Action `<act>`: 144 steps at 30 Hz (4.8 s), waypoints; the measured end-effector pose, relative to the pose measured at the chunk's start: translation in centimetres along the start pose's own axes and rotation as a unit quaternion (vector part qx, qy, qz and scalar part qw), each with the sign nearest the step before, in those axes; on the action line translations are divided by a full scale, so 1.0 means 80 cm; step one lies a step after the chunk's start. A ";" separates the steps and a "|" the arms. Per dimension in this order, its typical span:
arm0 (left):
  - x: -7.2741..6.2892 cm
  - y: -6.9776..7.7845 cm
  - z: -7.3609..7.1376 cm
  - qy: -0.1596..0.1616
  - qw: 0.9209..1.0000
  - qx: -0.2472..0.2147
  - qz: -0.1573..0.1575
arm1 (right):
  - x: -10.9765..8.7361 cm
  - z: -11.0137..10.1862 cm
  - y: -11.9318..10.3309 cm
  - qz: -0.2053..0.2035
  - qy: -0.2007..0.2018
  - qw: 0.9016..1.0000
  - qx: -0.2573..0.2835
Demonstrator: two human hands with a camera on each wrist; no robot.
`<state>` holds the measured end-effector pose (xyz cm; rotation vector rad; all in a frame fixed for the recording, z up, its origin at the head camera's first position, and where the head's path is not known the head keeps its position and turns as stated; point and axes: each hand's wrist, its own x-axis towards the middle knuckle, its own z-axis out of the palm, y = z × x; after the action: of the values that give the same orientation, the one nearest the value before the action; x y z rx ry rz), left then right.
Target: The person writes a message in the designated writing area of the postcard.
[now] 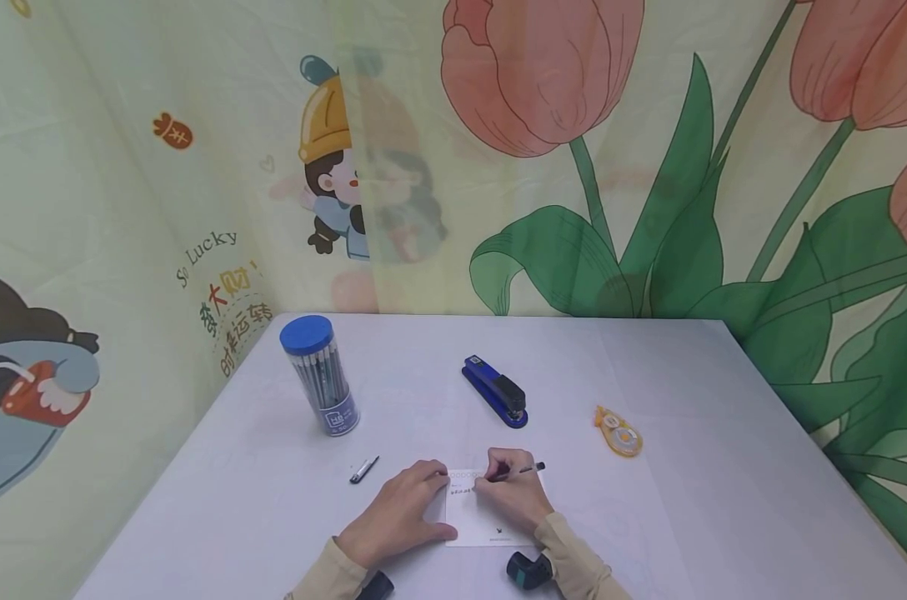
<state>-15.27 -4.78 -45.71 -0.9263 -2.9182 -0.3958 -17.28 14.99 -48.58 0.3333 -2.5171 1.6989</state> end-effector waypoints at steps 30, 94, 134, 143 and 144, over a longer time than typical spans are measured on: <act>0.000 0.001 0.000 -0.007 1.000 -0.002 -0.008 | -0.009 -0.006 -0.034 -0.023 -0.007 1.000 0.003; 0.001 0.001 0.002 0.001 1.000 0.000 -0.007 | -0.002 -0.003 -0.011 -0.003 -0.020 1.000 0.021; 0.002 0.000 0.003 -0.003 1.000 0.001 -0.012 | 0.003 -0.007 0.013 -0.030 0.005 0.999 0.029; 0.002 0.000 0.003 -0.002 1.000 -0.003 -0.007 | 0.002 -0.008 0.016 -0.013 -0.015 0.999 0.047; 0.002 0.000 0.003 -0.002 1.000 -0.003 -0.008 | 0.002 -0.008 0.016 -0.009 -0.016 0.999 0.046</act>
<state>-15.37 -4.66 -45.91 -0.9072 -2.9322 -0.4045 -17.78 16.04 -49.47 0.3929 -2.4554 1.8195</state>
